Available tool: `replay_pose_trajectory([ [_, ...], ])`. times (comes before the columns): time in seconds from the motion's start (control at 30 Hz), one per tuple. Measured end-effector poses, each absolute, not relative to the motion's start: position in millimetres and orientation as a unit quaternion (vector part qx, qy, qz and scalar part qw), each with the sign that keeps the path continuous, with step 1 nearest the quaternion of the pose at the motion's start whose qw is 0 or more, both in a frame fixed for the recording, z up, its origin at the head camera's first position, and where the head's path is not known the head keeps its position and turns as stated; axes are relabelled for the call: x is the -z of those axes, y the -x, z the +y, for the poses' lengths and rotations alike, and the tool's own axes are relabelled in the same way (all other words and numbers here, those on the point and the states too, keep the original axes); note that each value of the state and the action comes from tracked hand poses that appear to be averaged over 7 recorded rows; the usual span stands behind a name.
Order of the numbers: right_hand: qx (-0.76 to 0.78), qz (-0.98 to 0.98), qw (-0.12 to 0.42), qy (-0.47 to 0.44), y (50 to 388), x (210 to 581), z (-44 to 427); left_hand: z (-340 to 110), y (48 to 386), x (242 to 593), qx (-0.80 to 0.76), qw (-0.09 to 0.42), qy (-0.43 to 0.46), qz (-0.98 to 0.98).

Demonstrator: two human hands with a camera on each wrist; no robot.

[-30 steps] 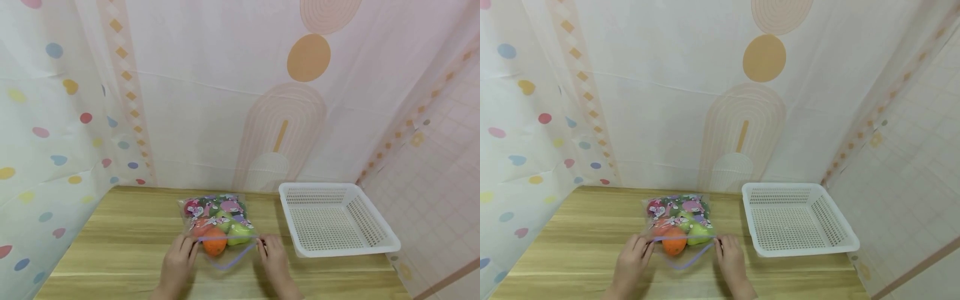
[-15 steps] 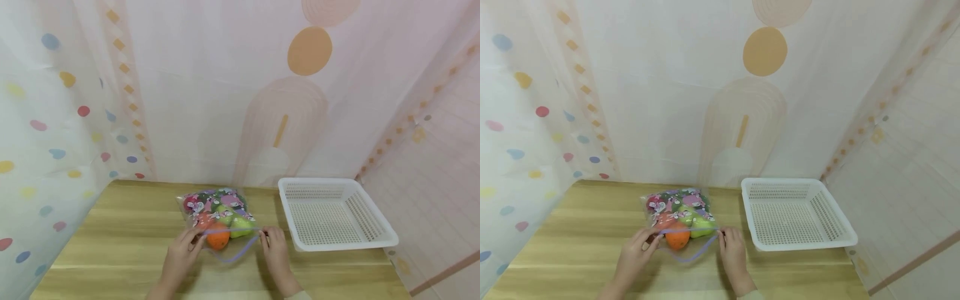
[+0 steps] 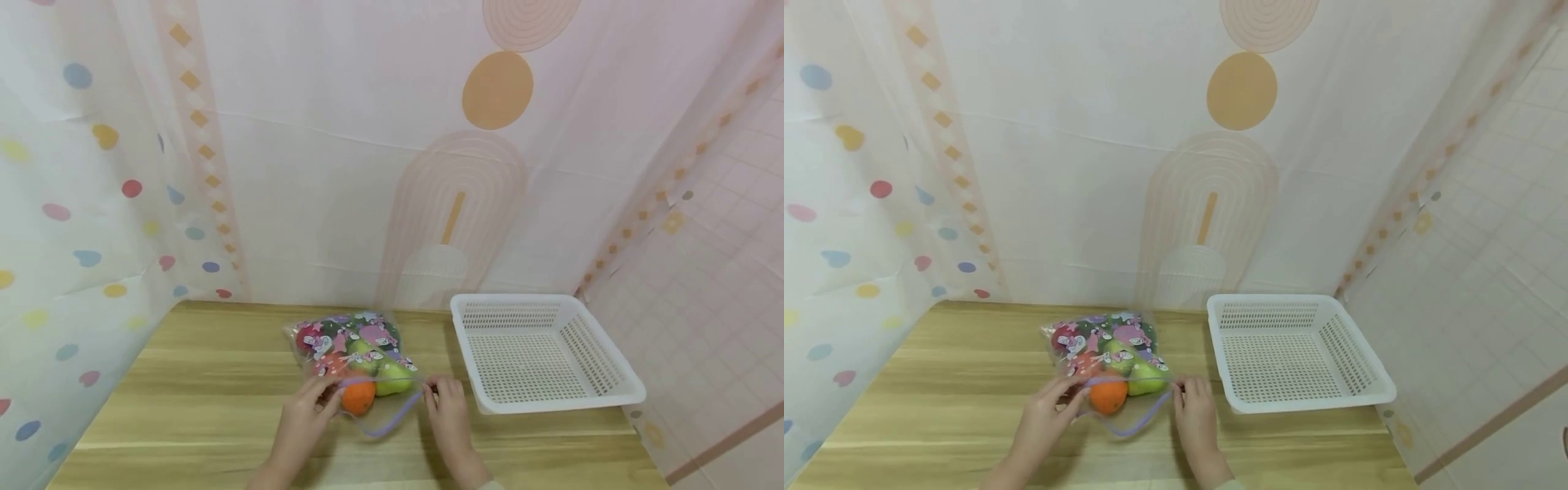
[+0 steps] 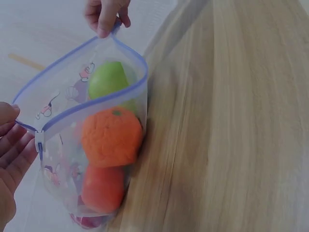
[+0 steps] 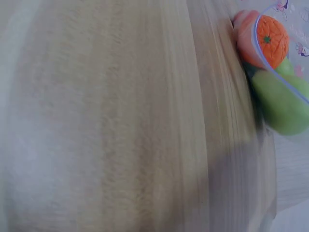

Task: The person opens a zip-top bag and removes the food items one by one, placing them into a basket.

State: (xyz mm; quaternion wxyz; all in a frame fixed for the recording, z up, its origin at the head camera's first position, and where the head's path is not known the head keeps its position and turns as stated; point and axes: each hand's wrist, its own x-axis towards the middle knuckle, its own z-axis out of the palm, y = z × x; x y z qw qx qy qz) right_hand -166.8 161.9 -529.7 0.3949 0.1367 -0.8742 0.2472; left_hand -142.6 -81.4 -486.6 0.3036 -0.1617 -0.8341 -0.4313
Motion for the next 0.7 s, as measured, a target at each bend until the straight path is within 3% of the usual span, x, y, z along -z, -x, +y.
replay_pose_trajectory([
  [0.17,-0.232,-0.874,0.399,-0.153,160,531,160,-78,143,484,0.463,0.262,0.121,-0.838],
  [0.37,-0.255,-0.868,0.391,-0.168,144,529,143,-78,145,483,0.469,0.246,0.108,-0.841],
  [0.7,-0.275,-0.916,0.235,-0.171,136,524,108,-79,146,489,0.459,0.272,0.122,-0.837],
])
